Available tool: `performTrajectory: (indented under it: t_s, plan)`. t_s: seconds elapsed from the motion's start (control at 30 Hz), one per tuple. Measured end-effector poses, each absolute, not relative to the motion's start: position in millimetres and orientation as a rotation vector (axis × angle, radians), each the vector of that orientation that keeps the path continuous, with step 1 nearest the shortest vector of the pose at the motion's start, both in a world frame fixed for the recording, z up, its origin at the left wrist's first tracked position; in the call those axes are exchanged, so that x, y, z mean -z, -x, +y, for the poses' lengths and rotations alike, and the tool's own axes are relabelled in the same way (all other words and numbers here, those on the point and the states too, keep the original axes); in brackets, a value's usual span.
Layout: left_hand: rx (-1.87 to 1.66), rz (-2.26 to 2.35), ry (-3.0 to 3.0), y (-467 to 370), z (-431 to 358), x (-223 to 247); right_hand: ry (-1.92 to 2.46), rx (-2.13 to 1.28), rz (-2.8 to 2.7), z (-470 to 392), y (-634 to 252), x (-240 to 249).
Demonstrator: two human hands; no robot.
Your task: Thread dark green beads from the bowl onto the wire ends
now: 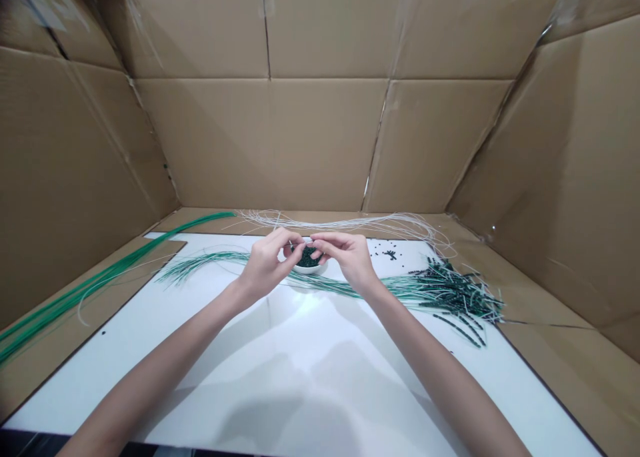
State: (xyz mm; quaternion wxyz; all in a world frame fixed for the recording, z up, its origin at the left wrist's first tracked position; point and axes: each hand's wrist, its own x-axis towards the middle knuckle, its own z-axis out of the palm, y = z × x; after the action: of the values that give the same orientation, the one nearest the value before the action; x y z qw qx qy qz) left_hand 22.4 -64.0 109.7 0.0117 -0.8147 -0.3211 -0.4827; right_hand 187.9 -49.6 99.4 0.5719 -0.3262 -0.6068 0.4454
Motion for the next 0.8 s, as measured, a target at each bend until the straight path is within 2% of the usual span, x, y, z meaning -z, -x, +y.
performTrajectory:
  t_s: [0.33, 0.8]
  plan:
    - [1.62, -0.87, 2.465, -24.5, -66.5, -110.3, 0.671, -1.398, -1.149, -55.9, -179.8, -101.2]
    - [1.583, -0.867, 2.475, -24.5, -68.5, -112.0, 0.649, -1.453, -1.078, -54.1, -182.2, -99.0]
